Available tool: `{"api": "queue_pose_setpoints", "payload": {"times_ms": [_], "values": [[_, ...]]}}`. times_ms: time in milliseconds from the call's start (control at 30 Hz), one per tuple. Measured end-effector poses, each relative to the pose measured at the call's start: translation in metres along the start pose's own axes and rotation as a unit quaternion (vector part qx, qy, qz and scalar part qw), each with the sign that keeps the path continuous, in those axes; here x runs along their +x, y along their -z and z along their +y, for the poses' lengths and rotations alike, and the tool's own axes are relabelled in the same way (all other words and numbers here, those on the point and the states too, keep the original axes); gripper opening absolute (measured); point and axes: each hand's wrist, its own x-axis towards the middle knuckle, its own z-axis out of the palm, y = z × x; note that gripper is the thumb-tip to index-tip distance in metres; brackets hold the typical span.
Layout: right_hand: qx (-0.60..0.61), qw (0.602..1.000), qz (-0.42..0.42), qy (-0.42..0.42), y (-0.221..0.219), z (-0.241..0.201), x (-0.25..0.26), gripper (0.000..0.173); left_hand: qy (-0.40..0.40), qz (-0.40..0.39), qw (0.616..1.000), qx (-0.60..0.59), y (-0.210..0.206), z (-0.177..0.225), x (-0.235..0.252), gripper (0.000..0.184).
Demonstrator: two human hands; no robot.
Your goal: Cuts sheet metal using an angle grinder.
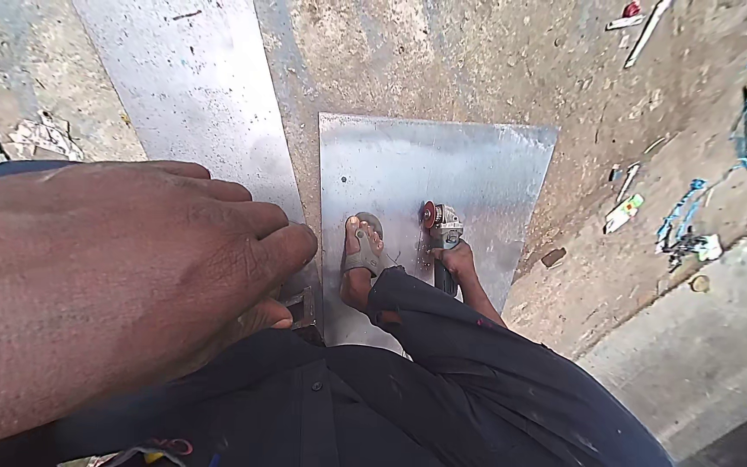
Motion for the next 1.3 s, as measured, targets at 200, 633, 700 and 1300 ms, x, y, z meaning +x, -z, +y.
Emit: {"api": "queue_pose_setpoints", "payload": {"times_ms": [200,633,700,1300], "values": [[0.008,1.0,-0.002,0.001,-0.001,0.001,0.001,0.06,0.0,-0.006,1.0,0.004,0.002,0.001,0.002,0.049],[0.013,1.0,-0.006,0.006,0.004,-0.001,0.004,0.062,0.001,-0.028,1.0,0.005,0.004,0.001,0.007,0.048],[0.015,1.0,-0.005,0.009,0.005,-0.002,0.005,0.062,0.005,-0.04,0.999,0.008,0.007,0.002,0.008,0.048],[0.023,1.0,-0.004,0.006,0.005,-0.009,0.008,0.058,0.006,-0.044,0.999,0.007,0.007,0.0,0.005,0.048]]}}
